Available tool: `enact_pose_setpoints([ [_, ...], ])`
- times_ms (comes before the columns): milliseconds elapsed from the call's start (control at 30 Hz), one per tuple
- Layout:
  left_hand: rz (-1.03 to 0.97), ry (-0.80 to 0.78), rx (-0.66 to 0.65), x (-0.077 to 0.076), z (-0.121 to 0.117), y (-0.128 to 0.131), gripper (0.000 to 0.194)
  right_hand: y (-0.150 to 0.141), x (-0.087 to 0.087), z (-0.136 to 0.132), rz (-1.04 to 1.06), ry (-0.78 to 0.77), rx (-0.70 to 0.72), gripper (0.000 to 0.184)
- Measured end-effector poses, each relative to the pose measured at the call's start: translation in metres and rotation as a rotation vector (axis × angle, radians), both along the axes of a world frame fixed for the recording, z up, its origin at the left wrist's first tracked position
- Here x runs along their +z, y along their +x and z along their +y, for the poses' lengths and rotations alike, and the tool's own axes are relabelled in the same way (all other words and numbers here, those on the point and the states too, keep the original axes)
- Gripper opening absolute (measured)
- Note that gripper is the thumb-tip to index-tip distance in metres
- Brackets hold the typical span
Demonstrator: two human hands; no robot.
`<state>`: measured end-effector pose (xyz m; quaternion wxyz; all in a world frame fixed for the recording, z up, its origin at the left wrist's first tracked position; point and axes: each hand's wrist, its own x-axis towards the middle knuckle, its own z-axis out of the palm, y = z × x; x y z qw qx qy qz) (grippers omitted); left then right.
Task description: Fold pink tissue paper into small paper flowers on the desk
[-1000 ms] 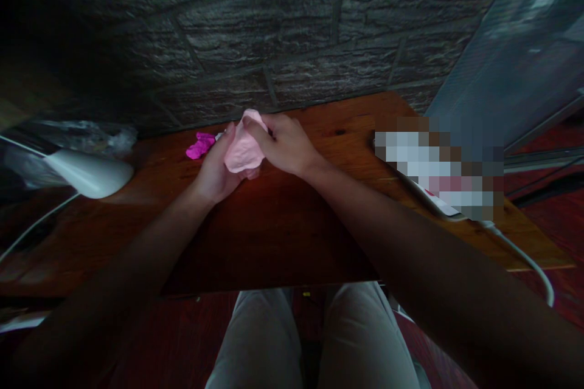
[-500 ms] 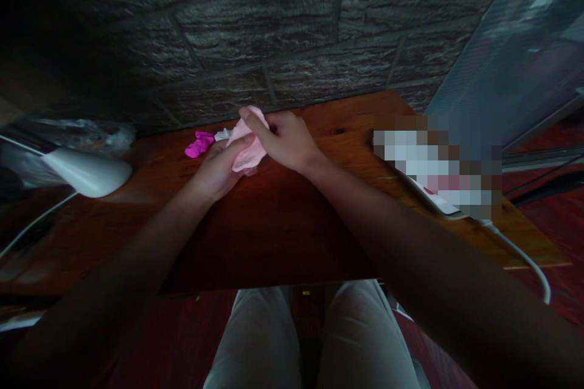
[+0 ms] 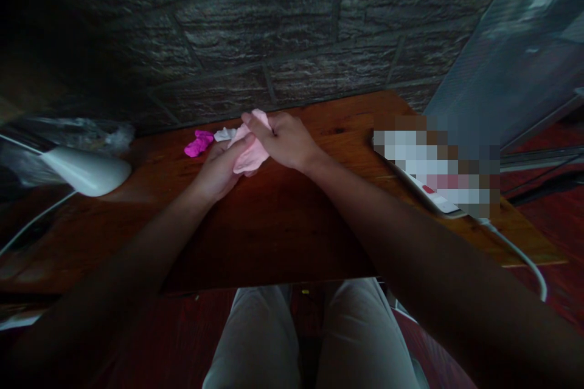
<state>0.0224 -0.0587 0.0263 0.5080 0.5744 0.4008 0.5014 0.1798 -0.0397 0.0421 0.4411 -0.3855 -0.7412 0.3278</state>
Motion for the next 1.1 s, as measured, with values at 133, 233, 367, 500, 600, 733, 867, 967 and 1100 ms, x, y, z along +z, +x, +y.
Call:
enact_pose_setpoints([
  [133,-0.029,0.072,0.050,0.0016,0.0025,0.0009,0.037,-0.0017,-0.0002,-0.0004,-0.014,0.025,-0.040,0.064],
  [233,0.036,0.073,0.081,0.0021,0.0038,-0.0005,0.038,-0.0026,-0.0009,-0.0011,-0.003,0.031,-0.060,0.065],
  [367,0.051,0.119,0.104,0.0001,0.0047,-0.0035,0.037,-0.0027,-0.0022,-0.0016,-0.015,0.000,-0.120,0.068],
  [500,0.044,0.167,0.088,-0.0009,0.0048,-0.0073,0.035,-0.0036,-0.0020,-0.0024,-0.024,-0.038,-0.105,0.068],
  [600,0.042,0.150,0.069,0.0001,0.0045,-0.0081,0.035,-0.0043,-0.0009,-0.0029,-0.011,-0.025,-0.057,0.069],
  [733,0.023,0.076,0.070,0.0020,0.0040,-0.0040,0.035,-0.0038,0.0002,-0.0029,-0.016,-0.002,-0.035,0.069],
  [867,-0.003,0.083,0.084,0.0035,0.0029,-0.0001,0.035,-0.0034,-0.0005,-0.0026,-0.039,0.025,-0.063,0.068],
  [967,0.000,0.110,0.059,0.0040,0.0028,-0.0002,0.033,-0.0038,-0.0018,-0.0026,-0.050,0.054,-0.105,0.069],
  [1100,-0.005,0.154,0.085,0.0024,0.0051,-0.0025,0.033,-0.0037,-0.0028,-0.0030,-0.069,0.069,-0.148,0.071],
])
